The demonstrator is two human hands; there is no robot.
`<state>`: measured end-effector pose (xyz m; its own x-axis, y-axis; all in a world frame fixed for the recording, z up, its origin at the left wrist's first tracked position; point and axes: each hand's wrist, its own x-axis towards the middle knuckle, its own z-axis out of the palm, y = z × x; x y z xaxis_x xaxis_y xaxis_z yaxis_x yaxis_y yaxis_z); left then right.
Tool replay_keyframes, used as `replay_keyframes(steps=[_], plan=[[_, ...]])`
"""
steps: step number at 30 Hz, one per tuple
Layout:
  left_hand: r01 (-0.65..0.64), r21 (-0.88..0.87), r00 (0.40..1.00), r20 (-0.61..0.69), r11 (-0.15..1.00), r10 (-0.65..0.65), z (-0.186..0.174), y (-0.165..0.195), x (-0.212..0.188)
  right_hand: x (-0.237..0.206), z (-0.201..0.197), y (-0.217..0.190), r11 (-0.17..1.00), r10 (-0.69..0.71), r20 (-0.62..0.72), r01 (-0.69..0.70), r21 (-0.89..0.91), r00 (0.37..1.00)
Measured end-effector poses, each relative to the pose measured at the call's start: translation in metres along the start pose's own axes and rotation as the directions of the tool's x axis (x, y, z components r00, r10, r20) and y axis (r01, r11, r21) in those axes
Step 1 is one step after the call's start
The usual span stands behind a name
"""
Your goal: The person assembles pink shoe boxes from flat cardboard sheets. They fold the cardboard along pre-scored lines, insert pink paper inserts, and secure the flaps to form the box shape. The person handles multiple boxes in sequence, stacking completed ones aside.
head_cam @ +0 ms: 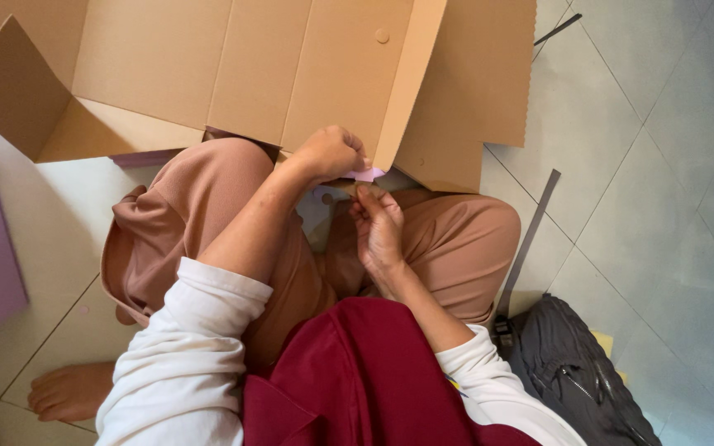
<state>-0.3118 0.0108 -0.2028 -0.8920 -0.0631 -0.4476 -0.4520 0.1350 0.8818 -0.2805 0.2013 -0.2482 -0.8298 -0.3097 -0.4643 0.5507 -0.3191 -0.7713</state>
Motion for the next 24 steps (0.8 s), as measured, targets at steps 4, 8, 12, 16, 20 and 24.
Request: replay_keyframes(steps=[4, 8, 12, 16, 20, 24], plan=[[-0.135, 0.065, 0.988, 0.082, 0.989, 0.129, -0.005, -0.002, -0.005, 0.003, -0.004, -0.003, 0.997, 0.034, 0.024, -0.032, -0.064, 0.999], [-0.145, 0.131, 0.983, 0.134, 0.981, 0.128, -0.006, 0.0, -0.008, 0.011, -0.017, -0.009, 0.988, 0.098, 0.054, -0.091, -0.121, 0.994], [-0.442, 0.324, 0.893, 0.078, 0.836, 0.442, -0.003, 0.005, -0.02, 0.021, -0.03, -0.017, 0.97, 0.196, 0.1, -0.178, -0.164, 0.975], [-0.508, 0.498, 0.828, 0.059, 0.703, 0.557, 0.007, 0.004, -0.043, 0.025, -0.023, -0.051, 0.909, 0.156, 0.186, -0.067, -0.412, 0.97], [-0.476, 0.706, 0.766, 0.041, 0.524, 0.642, 0.019, 0.001, -0.05, 0.019, -0.011, -0.136, 0.346, 0.333, 0.237, 0.116, -0.931, 0.913], [-0.494, 0.813, 0.632, 0.092, 0.309, 0.77, 0.032, -0.002, -0.045, 0.027, 0.017, -0.182, 0.049, -0.02, 0.535, 0.535, -0.843, 0.845]])
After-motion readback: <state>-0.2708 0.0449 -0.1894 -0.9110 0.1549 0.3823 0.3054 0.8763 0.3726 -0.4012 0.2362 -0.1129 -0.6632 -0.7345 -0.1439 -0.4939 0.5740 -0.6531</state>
